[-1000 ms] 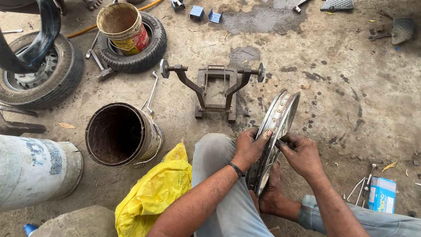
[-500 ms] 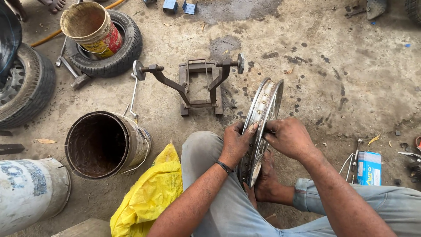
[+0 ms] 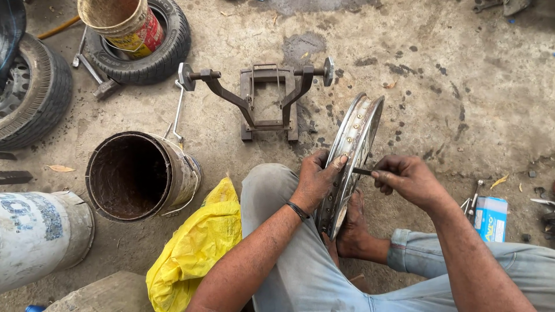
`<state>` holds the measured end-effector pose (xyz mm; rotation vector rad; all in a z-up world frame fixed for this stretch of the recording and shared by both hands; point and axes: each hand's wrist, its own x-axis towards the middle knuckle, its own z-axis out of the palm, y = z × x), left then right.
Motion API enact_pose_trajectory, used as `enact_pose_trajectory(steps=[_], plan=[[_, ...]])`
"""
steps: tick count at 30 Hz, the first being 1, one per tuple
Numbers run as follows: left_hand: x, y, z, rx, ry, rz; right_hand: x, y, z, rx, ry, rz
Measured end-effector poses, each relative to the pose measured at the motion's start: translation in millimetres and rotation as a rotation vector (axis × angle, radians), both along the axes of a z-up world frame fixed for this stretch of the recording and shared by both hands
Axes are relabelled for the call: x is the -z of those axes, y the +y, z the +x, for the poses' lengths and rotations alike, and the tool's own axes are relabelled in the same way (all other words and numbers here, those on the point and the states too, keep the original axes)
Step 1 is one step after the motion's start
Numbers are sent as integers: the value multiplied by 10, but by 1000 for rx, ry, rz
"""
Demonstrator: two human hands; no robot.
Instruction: The person sits on the floor and uses a spoke wrench to tighten the nipples on a bicycle wheel rim. They rotate the wheel and continue adjusting the spokes throughout the clip.
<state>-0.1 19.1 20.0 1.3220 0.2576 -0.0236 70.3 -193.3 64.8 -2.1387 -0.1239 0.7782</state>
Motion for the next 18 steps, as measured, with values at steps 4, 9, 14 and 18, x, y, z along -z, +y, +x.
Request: enact_pose_trajectory(steps=[4, 9, 14, 18], plan=[[5, -6, -32, 27, -35, 14, 257, -55, -361, -61, -23, 193], [80, -41, -7, 6, -37, -241, 361, 24, -377, 1, -282, 135], [40, -71, -13, -7, -25, -246, 681, 282, -701, 225, -123, 340], [106, -62, -36, -13, -4, -235, 1050, 410, -1022, 238, -403, 386]])
